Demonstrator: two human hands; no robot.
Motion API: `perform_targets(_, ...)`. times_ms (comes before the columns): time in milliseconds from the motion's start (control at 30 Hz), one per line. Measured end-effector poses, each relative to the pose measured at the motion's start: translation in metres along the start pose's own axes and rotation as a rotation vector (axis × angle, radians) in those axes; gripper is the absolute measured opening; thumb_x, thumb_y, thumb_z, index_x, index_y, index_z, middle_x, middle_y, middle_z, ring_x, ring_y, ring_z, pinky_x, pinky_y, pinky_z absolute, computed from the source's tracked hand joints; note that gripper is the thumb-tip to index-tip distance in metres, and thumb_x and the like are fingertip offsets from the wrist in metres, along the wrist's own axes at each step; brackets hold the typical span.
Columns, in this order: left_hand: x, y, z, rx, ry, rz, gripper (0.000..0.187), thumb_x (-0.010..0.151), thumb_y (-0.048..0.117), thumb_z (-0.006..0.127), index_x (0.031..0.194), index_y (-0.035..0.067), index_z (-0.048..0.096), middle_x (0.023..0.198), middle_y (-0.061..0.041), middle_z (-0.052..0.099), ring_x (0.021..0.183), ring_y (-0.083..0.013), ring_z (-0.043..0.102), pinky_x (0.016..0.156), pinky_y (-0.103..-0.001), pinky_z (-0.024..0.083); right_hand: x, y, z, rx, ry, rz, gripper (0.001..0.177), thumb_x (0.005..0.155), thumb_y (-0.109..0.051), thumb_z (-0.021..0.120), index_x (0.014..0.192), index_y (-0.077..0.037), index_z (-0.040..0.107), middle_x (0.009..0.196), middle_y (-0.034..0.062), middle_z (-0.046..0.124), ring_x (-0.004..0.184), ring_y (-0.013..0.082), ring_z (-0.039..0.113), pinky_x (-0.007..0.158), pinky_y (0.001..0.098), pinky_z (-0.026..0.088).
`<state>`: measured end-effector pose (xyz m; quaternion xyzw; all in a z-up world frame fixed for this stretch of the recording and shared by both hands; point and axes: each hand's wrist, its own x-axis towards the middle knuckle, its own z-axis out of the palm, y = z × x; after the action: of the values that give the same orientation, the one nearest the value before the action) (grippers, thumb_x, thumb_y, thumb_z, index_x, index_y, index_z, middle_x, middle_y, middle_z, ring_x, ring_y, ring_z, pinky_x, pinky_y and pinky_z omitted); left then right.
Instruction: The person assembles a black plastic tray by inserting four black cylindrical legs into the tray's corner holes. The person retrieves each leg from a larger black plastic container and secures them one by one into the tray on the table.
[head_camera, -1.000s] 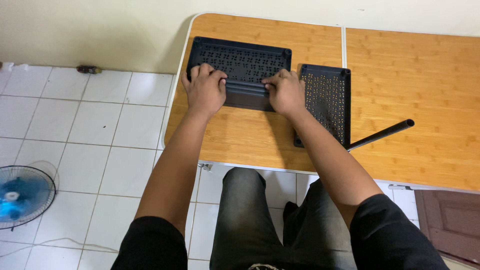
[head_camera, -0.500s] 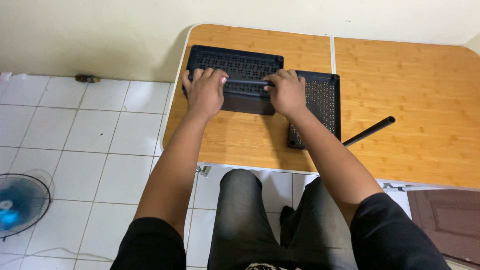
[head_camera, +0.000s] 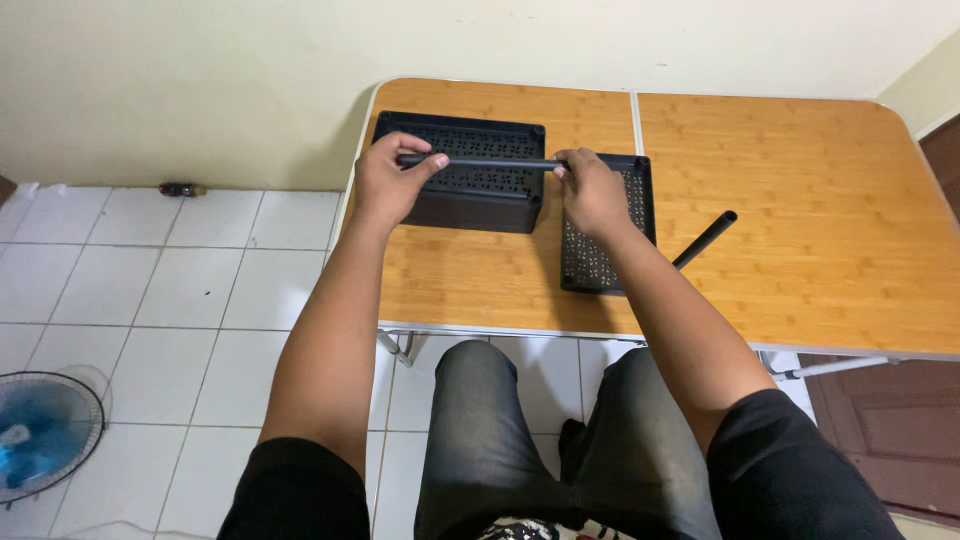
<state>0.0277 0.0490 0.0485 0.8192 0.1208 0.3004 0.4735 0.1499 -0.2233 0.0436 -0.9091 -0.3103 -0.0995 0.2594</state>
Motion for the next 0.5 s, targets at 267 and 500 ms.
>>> perform_targets(267, -0.002, 0.02, 0.015, -0.558, 0.05, -0.257, 0.023, 0.09, 0.017, 0.08, 0.107, 0.003, 0.072, 0.083, 0.0, 0.07, 0.071, -0.0061, 0.062, 0.064, -0.02, 0.054, -0.021, 0.026, -0.008, 0.403, -0.216, 0.135, 0.028, 0.108, -0.028, 0.052, 0.12, -0.008, 0.067, 0.089, 0.0104, 0.068, 0.083, 0.0251, 0.065, 0.076, 0.04, 0.054)
perform_targets(500, -0.004, 0.071, 0.037, -0.661, 0.053, -0.318, 0.028, 0.099, 0.026, 0.071, 0.112, 0.002, 0.074, 0.09, 0.001, 0.07, 0.078, -0.0055, 0.065, 0.067, -0.022, 0.058, -0.033, 0.047, -0.007, 0.876, -0.349, 0.128, 0.017, 0.101, -0.013, 0.062, 0.114, -0.002, 0.064, 0.09, 0.0028, 0.069, 0.084, 0.011, 0.067, 0.079, 0.0299, 0.058)
